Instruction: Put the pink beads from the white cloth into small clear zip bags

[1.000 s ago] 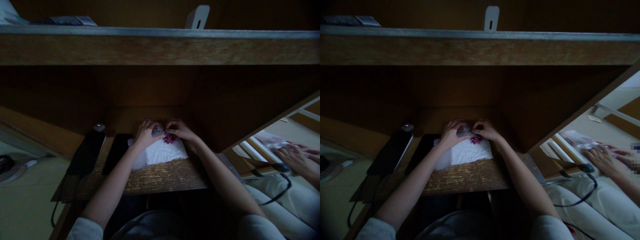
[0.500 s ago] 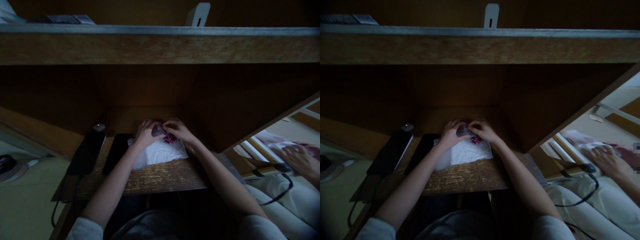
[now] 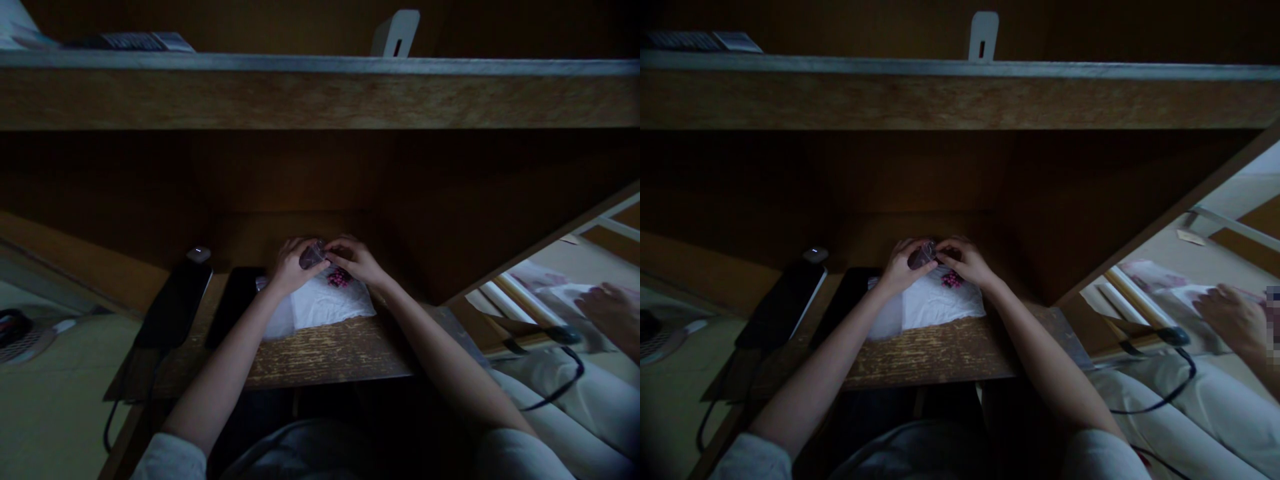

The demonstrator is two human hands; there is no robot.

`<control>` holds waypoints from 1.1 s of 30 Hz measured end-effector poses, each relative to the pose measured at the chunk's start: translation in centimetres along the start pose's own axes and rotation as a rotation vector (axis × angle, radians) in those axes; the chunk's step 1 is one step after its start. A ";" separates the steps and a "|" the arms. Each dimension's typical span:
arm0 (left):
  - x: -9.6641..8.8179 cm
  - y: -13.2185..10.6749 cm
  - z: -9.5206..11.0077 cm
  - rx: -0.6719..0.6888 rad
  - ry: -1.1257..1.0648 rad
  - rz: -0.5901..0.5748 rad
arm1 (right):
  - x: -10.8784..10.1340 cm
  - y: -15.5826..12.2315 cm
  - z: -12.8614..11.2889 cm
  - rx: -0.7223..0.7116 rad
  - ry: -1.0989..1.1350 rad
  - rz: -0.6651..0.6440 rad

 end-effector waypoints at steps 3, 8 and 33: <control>0.0 0.0 0.6 0.022 -0.019 -0.031 | -0.3 0.2 -0.7 -0.051 -0.031 0.039; -0.3 0.0 0.9 0.006 -0.105 -0.032 | -0.9 0.3 -1.3 -0.027 -0.121 0.090; 0.4 0.6 -3.8 -0.445 -0.732 0.008 | 1.1 -0.6 1.6 0.322 0.352 0.185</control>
Point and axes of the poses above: each hand's wrist, its own y-axis towards the middle knuckle, its own x-axis out of the palm, z = x × y, the point moved 8 cm from there along y, towards the middle knuckle, and after that the axes turned 12 degrees about -x, right-handed, at the moved point
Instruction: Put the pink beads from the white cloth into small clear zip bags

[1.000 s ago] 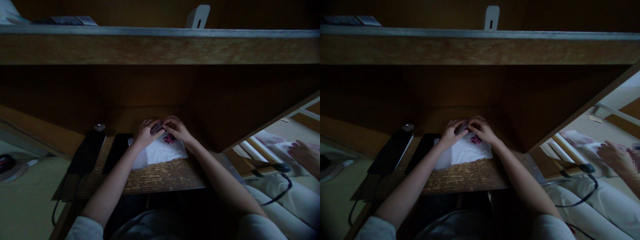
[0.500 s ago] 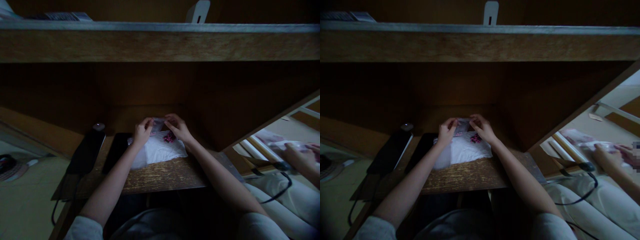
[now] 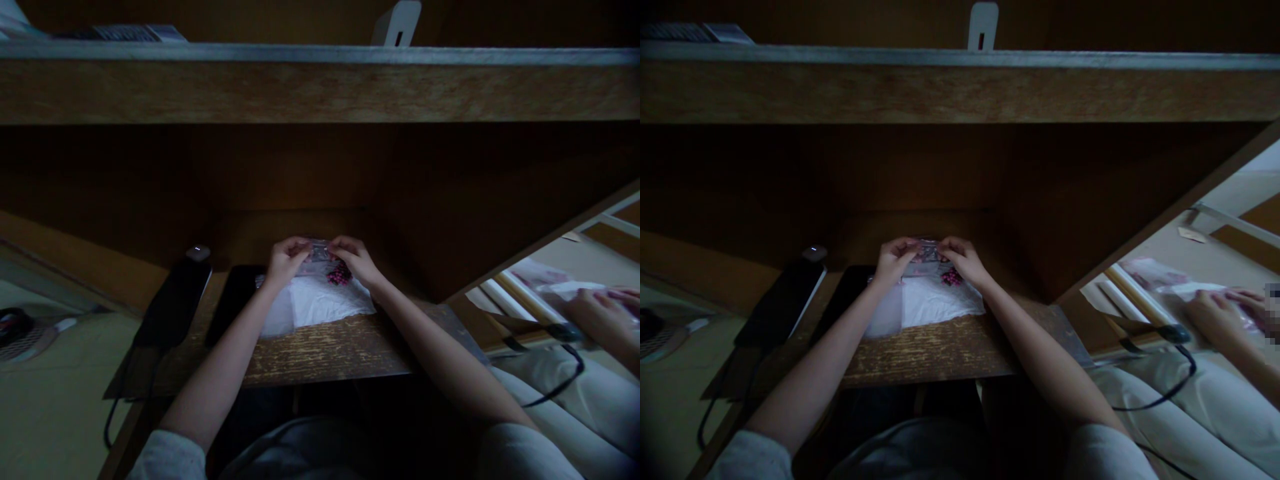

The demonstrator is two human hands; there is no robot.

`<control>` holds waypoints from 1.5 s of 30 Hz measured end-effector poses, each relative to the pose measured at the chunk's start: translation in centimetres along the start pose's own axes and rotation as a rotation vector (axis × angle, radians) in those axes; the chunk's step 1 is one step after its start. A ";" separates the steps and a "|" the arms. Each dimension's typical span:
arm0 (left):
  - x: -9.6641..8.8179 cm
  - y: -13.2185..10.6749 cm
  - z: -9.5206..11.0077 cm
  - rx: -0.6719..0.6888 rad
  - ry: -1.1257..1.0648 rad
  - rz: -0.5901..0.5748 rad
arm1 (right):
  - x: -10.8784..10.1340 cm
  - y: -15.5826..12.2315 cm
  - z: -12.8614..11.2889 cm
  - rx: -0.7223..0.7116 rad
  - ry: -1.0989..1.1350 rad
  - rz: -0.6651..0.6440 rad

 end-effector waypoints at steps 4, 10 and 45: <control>0.3 0.0 0.1 -0.016 0.002 -0.028 | 0.1 -0.2 0.1 0.039 0.005 0.010; 0.7 -0.1 0.0 -0.046 -0.023 -0.091 | 0.4 -0.2 0.1 0.017 0.005 -0.020; 1.0 0.1 -0.7 -0.083 -0.073 -0.128 | -0.3 -0.1 -0.3 -0.038 -0.113 -0.013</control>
Point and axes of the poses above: each hand's wrist, its own y-axis towards the middle knuckle, its own x-axis out of the palm, z = x × y, the point moved 8 cm from there along y, towards the middle knuckle, and after that the axes turned 12 degrees about -x, right-handed, at the moved point
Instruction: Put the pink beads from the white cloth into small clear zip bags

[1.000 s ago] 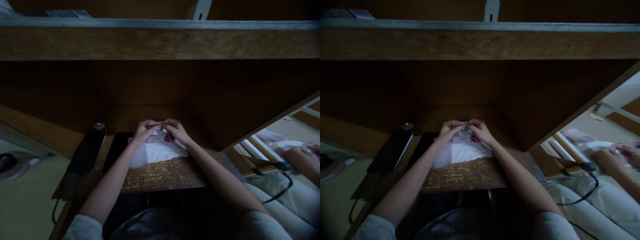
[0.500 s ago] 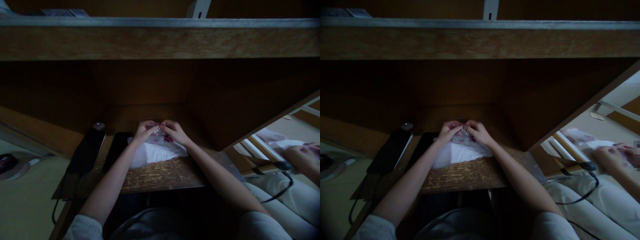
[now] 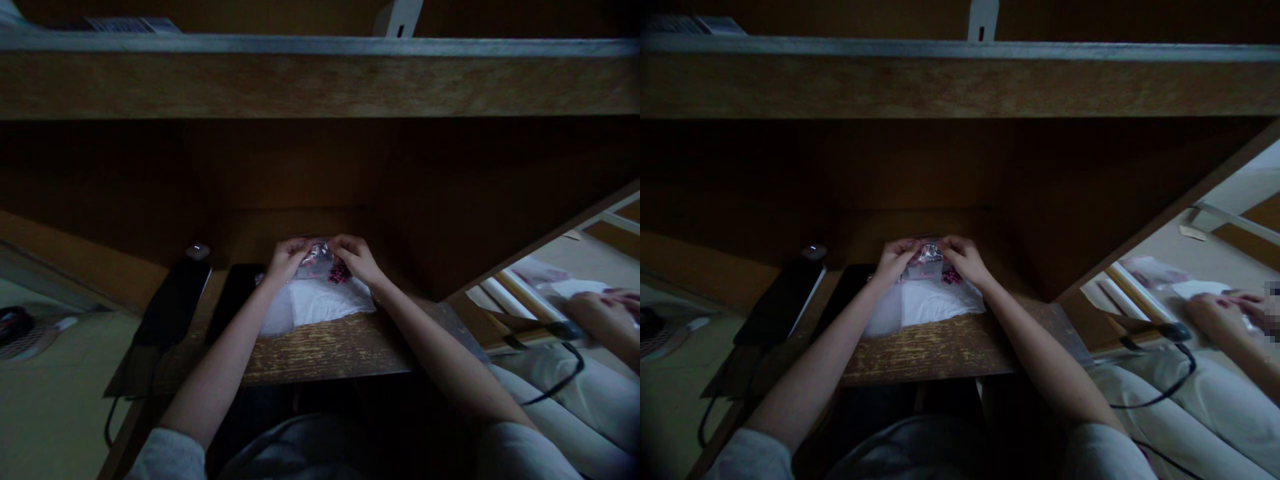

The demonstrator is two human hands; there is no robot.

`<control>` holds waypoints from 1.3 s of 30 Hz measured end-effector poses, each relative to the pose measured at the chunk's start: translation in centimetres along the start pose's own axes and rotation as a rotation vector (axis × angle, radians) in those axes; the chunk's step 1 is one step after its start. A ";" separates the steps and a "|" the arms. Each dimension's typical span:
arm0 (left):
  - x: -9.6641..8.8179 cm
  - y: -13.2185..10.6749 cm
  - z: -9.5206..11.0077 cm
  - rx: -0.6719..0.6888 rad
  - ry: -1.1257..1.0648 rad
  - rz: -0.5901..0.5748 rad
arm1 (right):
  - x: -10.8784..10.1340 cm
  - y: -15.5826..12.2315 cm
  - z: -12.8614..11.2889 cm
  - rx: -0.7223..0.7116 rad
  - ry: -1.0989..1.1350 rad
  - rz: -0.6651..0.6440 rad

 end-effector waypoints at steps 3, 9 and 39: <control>-0.3 0.2 -0.3 -0.001 -0.004 0.010 | -0.2 0.1 0.1 -0.005 0.017 0.022; -1.9 0.4 -0.6 0.014 -0.031 0.148 | 1.9 -0.3 0.9 -0.019 0.046 -0.234; -5.3 -3.5 11.2 0.534 0.420 0.421 | -0.4 -0.1 3.2 -0.006 -0.832 -0.315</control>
Point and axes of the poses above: each hand's wrist, its own y-axis towards the middle knuckle, its own x-axis out of the palm, z = x × y, the point moved 8 cm from there along y, towards the middle knuckle, and after that the axes turned 12 degrees about -x, right-handed, at the moved point
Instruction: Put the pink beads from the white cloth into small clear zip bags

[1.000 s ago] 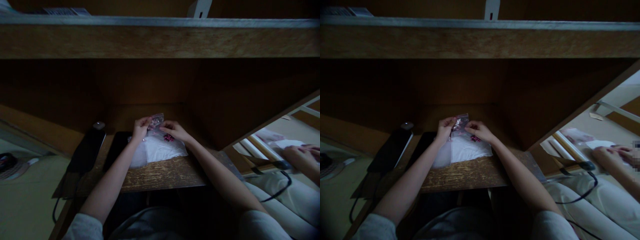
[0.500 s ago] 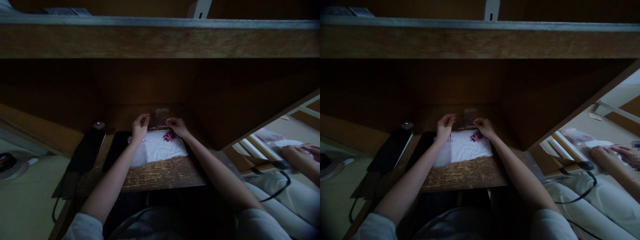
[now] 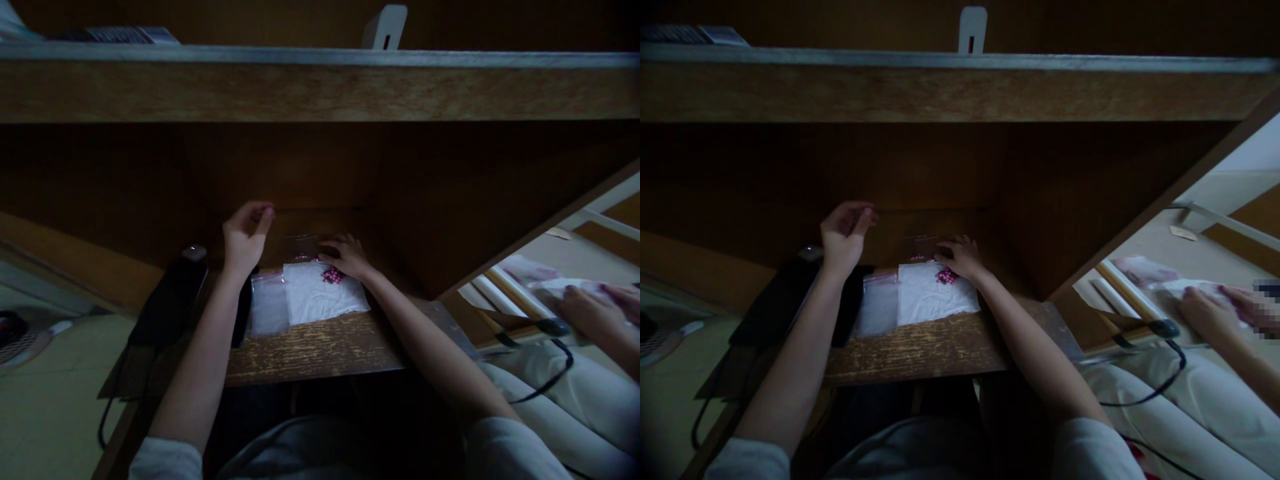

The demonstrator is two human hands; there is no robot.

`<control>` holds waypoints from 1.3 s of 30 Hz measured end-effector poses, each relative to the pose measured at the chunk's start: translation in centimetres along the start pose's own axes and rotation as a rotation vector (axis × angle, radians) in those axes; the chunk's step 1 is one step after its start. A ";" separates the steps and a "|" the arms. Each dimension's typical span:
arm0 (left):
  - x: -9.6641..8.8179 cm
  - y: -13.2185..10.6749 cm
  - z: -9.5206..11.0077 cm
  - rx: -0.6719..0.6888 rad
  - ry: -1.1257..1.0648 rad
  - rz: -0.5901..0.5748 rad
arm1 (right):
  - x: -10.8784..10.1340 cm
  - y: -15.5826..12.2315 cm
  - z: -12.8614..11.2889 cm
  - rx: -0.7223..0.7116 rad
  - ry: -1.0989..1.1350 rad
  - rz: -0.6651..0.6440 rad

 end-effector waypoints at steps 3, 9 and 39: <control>-1.1 -0.3 1.5 -0.013 0.174 -0.114 | 0.3 -0.1 -0.3 -0.006 -0.022 -0.051; 0.8 -5.3 -1.4 -0.096 0.631 -0.723 | 0.3 -0.2 0.4 -0.004 -0.010 -0.043; 1.4 -6.9 -4.1 -0.077 0.795 -0.829 | 1.5 0.5 -3.1 -0.271 0.202 -0.100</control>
Point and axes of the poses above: each hand's wrist, its own y-axis towards the middle knuckle, its own x-axis out of the palm, z = x × y, the point moved 8 cm from there along y, towards the middle knuckle, and after that the axes turned 12 degrees about -x, right-handed, at the moved point
